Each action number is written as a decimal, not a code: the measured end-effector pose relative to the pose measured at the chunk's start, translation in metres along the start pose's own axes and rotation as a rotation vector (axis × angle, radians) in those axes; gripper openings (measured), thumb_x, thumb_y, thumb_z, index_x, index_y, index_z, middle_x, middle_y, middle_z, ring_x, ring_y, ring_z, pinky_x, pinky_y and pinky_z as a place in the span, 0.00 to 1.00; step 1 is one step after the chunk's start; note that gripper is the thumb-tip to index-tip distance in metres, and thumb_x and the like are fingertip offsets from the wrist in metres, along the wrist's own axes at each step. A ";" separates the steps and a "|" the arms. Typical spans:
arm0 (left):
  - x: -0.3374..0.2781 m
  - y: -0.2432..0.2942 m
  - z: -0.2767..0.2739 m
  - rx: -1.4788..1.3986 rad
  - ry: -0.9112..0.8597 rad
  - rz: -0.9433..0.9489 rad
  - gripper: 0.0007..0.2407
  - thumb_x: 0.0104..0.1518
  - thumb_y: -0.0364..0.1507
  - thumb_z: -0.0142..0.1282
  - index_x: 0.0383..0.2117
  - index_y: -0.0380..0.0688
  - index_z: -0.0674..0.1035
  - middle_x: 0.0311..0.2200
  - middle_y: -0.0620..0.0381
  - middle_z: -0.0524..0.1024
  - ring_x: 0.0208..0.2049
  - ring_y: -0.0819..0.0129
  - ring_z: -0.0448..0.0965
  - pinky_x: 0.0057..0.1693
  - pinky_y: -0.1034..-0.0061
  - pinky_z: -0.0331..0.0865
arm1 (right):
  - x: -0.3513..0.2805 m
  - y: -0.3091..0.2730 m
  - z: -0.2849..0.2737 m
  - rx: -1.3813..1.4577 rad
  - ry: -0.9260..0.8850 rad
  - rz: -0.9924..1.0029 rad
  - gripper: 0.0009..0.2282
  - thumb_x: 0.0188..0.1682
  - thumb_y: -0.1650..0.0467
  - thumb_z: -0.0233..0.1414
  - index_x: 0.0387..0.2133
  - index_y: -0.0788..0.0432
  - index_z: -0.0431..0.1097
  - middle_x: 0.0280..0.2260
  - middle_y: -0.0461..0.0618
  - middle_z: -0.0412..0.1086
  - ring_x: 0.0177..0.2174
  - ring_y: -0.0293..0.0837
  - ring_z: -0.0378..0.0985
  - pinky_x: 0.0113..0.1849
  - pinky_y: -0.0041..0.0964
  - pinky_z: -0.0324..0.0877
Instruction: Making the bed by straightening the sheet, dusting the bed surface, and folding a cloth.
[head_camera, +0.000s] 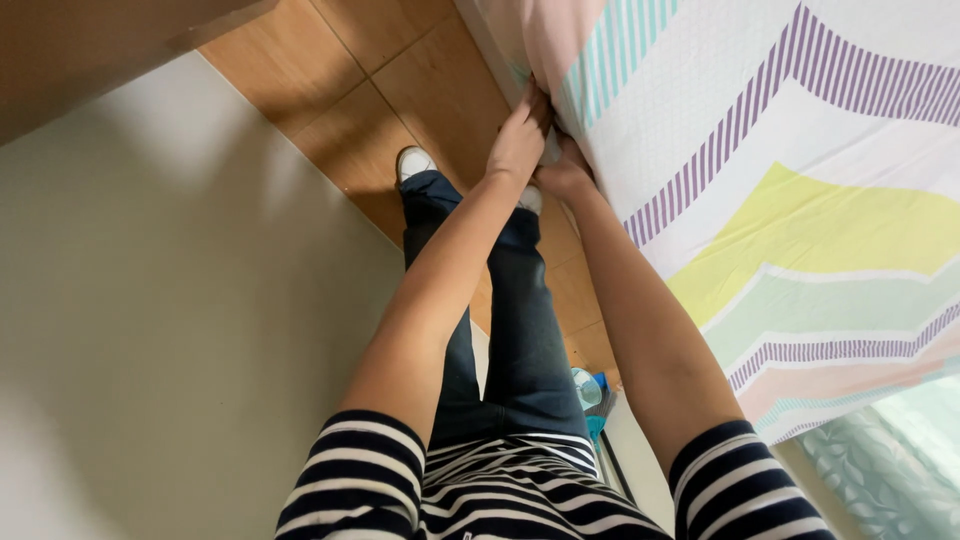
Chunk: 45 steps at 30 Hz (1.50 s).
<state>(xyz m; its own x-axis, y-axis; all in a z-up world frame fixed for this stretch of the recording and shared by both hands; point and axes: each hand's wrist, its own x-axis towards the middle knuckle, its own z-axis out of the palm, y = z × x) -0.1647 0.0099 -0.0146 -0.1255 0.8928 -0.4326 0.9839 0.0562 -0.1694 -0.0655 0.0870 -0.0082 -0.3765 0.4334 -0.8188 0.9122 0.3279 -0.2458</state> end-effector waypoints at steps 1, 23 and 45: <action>0.002 -0.001 -0.006 0.000 0.000 -0.002 0.24 0.60 0.39 0.45 0.63 0.47 0.70 0.67 0.57 0.62 0.69 0.54 0.51 0.70 0.48 0.30 | -0.005 -0.001 0.000 -0.001 0.000 -0.002 0.47 0.40 0.61 0.64 0.69 0.64 0.42 0.69 0.65 0.45 0.68 0.60 0.42 0.65 0.44 0.43; -0.060 -0.112 0.014 -0.257 0.345 -0.091 0.21 0.62 0.33 0.49 0.64 0.53 0.72 0.66 0.66 0.66 0.72 0.65 0.53 0.75 0.51 0.33 | -0.004 -0.080 0.012 0.029 0.196 -0.420 0.44 0.38 0.79 0.57 0.69 0.72 0.37 0.69 0.70 0.41 0.68 0.63 0.39 0.65 0.43 0.43; 0.006 -0.092 0.010 -0.151 0.002 -0.264 0.24 0.64 0.37 0.44 0.68 0.48 0.67 0.70 0.59 0.58 0.72 0.58 0.47 0.71 0.45 0.34 | -0.005 -0.074 0.002 -0.024 0.124 -0.292 0.45 0.38 0.70 0.62 0.69 0.65 0.42 0.67 0.72 0.45 0.65 0.64 0.49 0.63 0.44 0.49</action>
<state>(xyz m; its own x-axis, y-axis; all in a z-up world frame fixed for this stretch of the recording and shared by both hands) -0.2575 0.0056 -0.0109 -0.3792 0.8393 -0.3896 0.9251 0.3521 -0.1419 -0.1301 0.0586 0.0132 -0.6402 0.4168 -0.6453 0.7590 0.4727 -0.4477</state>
